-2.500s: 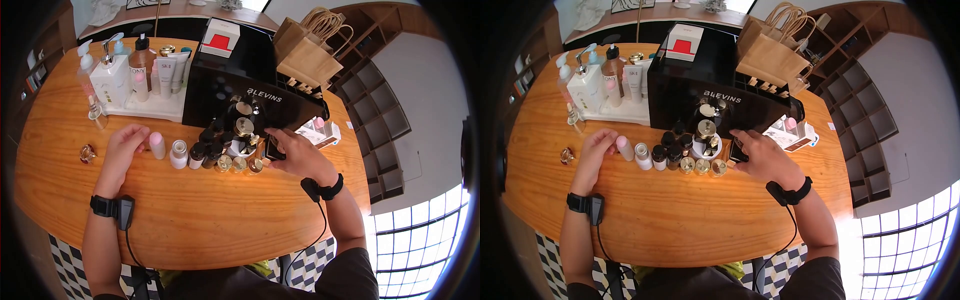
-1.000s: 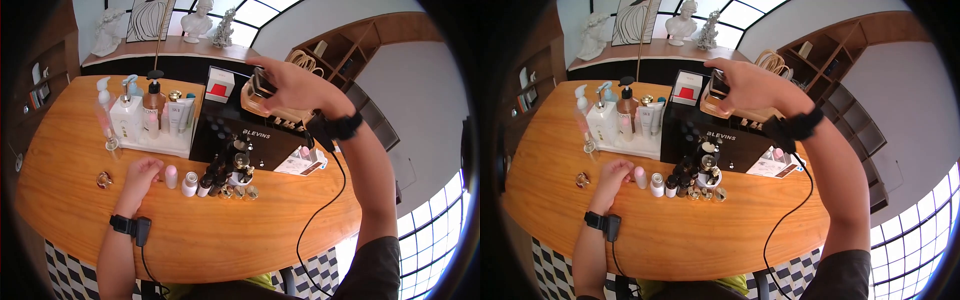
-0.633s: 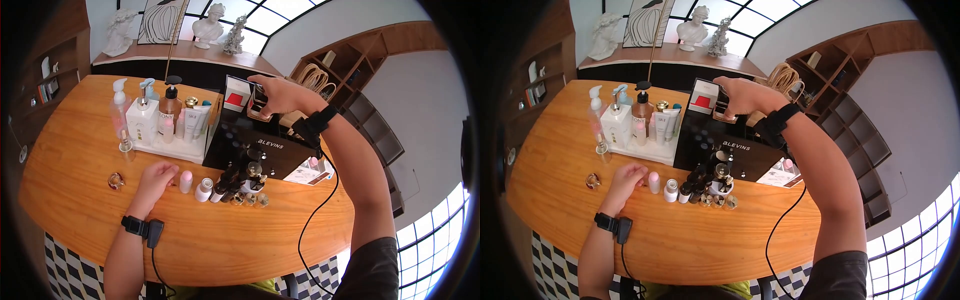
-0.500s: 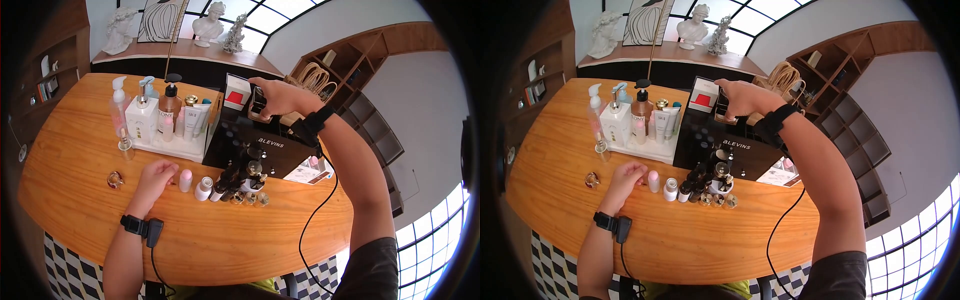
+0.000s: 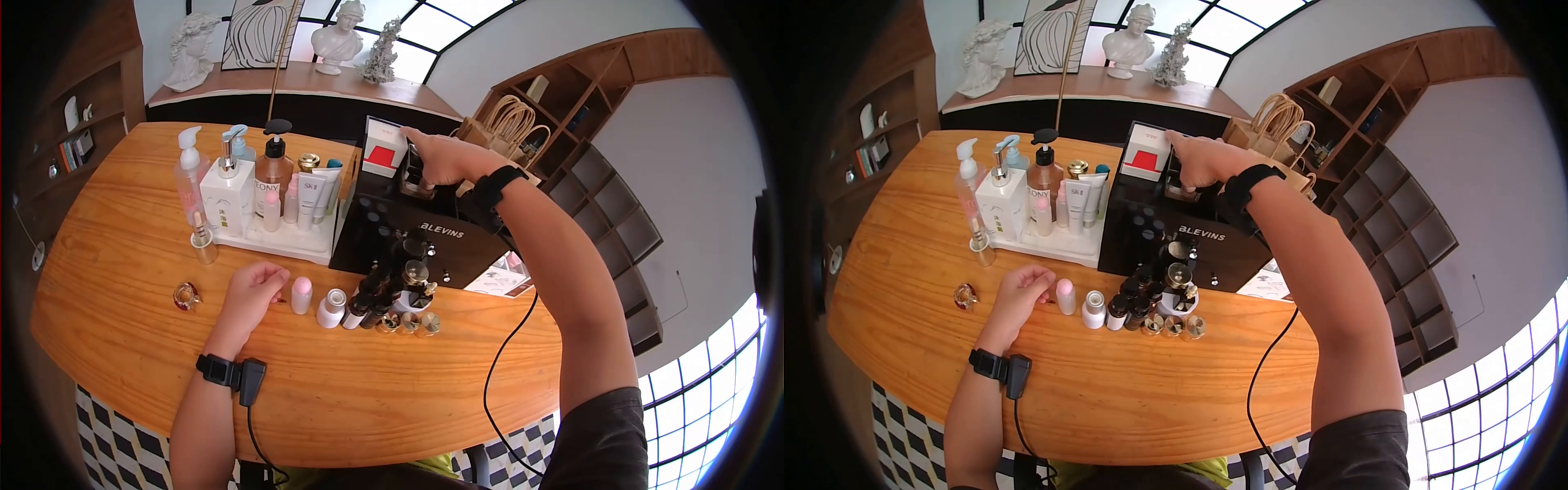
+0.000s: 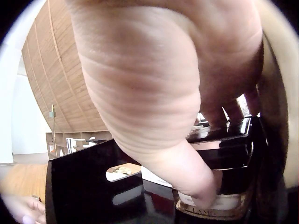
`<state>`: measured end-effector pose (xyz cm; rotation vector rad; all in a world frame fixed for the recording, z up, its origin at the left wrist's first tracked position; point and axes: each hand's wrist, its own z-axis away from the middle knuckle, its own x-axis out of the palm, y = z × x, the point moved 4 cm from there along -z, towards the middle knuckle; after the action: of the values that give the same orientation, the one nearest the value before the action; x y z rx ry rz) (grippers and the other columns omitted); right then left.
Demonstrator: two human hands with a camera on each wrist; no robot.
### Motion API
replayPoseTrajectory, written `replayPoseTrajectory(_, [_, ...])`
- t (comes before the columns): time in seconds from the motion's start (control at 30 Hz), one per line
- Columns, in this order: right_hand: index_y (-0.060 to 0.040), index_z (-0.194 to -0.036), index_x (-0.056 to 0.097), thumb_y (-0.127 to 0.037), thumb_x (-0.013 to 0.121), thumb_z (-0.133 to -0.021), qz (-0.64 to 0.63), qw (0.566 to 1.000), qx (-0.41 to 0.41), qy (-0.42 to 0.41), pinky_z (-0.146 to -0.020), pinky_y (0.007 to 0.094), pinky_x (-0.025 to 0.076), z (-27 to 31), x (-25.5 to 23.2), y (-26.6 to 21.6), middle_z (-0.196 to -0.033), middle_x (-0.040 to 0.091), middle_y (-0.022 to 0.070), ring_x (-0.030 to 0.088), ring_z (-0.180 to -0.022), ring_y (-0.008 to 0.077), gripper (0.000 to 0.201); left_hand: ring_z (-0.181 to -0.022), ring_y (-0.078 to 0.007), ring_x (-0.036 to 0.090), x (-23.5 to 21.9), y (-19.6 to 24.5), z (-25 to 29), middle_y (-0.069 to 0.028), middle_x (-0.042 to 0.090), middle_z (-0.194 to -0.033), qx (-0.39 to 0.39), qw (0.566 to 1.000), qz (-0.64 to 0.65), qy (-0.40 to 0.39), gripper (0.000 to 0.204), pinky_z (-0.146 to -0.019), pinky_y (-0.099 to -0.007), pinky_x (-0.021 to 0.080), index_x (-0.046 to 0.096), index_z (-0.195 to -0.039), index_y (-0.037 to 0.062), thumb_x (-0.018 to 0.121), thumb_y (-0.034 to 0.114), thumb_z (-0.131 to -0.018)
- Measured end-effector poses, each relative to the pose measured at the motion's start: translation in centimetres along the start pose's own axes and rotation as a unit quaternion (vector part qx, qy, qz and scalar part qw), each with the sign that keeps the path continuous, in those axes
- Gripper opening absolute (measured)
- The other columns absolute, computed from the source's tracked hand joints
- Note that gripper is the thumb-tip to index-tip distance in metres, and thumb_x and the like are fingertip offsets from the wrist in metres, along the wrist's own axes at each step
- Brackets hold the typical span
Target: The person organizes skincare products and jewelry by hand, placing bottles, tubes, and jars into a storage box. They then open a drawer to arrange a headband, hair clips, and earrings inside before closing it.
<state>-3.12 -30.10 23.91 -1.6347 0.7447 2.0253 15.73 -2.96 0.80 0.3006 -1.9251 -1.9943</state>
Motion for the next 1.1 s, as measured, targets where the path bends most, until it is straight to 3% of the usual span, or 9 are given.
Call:
replayPoseTrajectory(0.27, [-0.0065, -0.168, 0.02, -0.013, 0.089, -0.072, 0.018, 0.999, 0.032, -0.004, -0.114, 0.0567, 0.04, -0.7, 0.4, 0.3, -0.139, 0.064, 0.0286, 0.06, -0.134, 0.0454, 0.119, -0.077, -0.0071, 0.061, 0.0, -0.2, -0.1, 0.0003, 0.07, -0.088, 0.004, 1.0, -0.007, -0.006, 0.019, -0.072, -0.0236, 0.049, 0.072, -0.105, 0.001, 0.069, 0.02, -0.104])
replayPoseTrajectory(0.5, [-0.0058, -0.168, 0.022, -0.018, 0.09, -0.074, 0.085, 0.995, 0.018, 0.051, -0.114, 0.0553, 0.042, 0.3, 0.4, 0.4, -0.139, 0.063, 0.0254, 0.057, -0.137, 0.0403, 0.117, -0.073, -0.0057, 0.056, 0.2, -0.1, -0.1, 0.0019, 0.066, -0.084, 0.009, 1.0, 0.004, -0.004, 0.018, -0.066, -0.0227, 0.046, 0.071, -0.104, -0.0007, 0.07, 0.017, -0.103])
replayPoseTrajectory(0.6, [-0.0041, -0.162, 0.038, -0.017, 0.086, -0.08, 0.088, 0.994, 0.007, 0.07, -0.114, 0.0524, 0.042, 2.7, -0.7, -0.7, -0.136, 0.064, 0.0231, 0.057, -0.136, 0.0383, 0.096, -0.073, -0.0056, 0.056, 0.1, -0.3, -0.1, 0.0019, 0.066, -0.084, 0.011, 1.0, -0.001, -0.006, 0.018, -0.066, -0.0228, 0.045, 0.071, -0.104, -0.0011, 0.07, 0.017, -0.103])
replayPoseTrajectory(0.67, [-0.0024, -0.143, 0.061, -0.015, 0.076, -0.086, 0.11, 0.968, -0.082, 0.21, -0.107, 0.0505, 0.049, 4.7, -1.6, -1.7, -0.125, 0.069, 0.0204, 0.063, -0.125, 0.0391, 0.061, -0.074, -0.0056, 0.056, 0.0, -0.6, -0.2, 0.0019, 0.066, -0.084, 0.011, 1.0, -0.007, -0.005, 0.019, -0.066, -0.0229, 0.045, 0.071, -0.104, -0.0014, 0.07, 0.017, -0.103])
replayPoseTrajectory(0.7, [-0.0019, -0.125, 0.073, -0.007, 0.069, -0.087, 0.087, 0.952, -0.11, 0.27, -0.1, 0.0469, 0.054, 5.7, -1.9, -2.4, -0.116, 0.073, 0.019, 0.067, -0.115, 0.0372, 0.038, -0.074, -0.0056, 0.057, -0.1, -0.8, -0.3, 0.0014, 0.067, -0.085, 0.014, 1.0, -0.008, -0.007, 0.019, -0.066, -0.0231, 0.046, 0.071, -0.104, -0.0015, 0.07, 0.017, -0.103])
replayPoseTrajectory(0.8, [-0.0018, -0.115, 0.077, -0.002, 0.068, -0.085, 0.049, 0.948, -0.138, 0.284, -0.097, 0.0451, 0.056, 7.0, -1.7, -3.1, -0.106, 0.075, 0.0184, 0.07, -0.107, 0.0368, 0.032, -0.075, -0.0058, 0.059, 0.0, -0.8, -0.3, 0.0004, 0.069, -0.086, 0.02, 1.0, -0.009, -0.005, 0.019, -0.067, -0.0234, 0.047, 0.072, -0.104, -0.0015, 0.071, 0.017, -0.103])
replayPoseTrajectory(0.93, [-0.0019, -0.11, 0.079, 0.0, 0.065, -0.085, 0.057, 0.957, -0.105, 0.265, -0.095, 0.0449, 0.058, 6.8, -0.2, -2.2, -0.103, 0.076, 0.0193, 0.072, -0.104, 0.0375, 0.028, -0.076, -0.0063, 0.061, 0.2, -0.4, -0.1, -0.0007, 0.072, -0.089, 0.013, 1.0, -0.013, -0.003, 0.017, -0.068, -0.0236, 0.048, 0.073, -0.104, -0.0009, 0.071, 0.016, -0.102])
replayPoseTrajectory(1.0, [0.0005, -0.109, 0.078, -0.001, 0.06, -0.094, 0.032, 0.977, -0.071, 0.201, -0.09, 0.0445, 0.058, 5.9, 0.4, -1.4, -0.108, 0.076, 0.0206, 0.072, -0.101, 0.0396, 0.023, -0.076, -0.0064, 0.061, 0.1, -0.4, -0.1, -0.0006, 0.072, -0.089, 0.018, 1.0, -0.014, -0.003, 0.017, -0.069, -0.0236, 0.048, 0.073, -0.104, -0.0009, 0.071, 0.016, -0.102])
replayPoseTrajectory(1.1, [0.0014, -0.11, 0.078, -0.001, 0.059, -0.094, -0.034, 0.989, -0.075, 0.125, -0.091, 0.042, 0.059, 6.0, 0.6, -2.1, -0.107, 0.077, 0.0203, 0.074, -0.1, 0.0372, 0.025, -0.077, -0.0065, 0.061, 0.0, -0.7, -0.2, -0.0006, 0.072, -0.089, 0.019, 1.0, -0.013, -0.005, 0.016, -0.069, -0.0237, 0.049, 0.073, -0.104, -0.0009, 0.071, 0.015, -0.102])
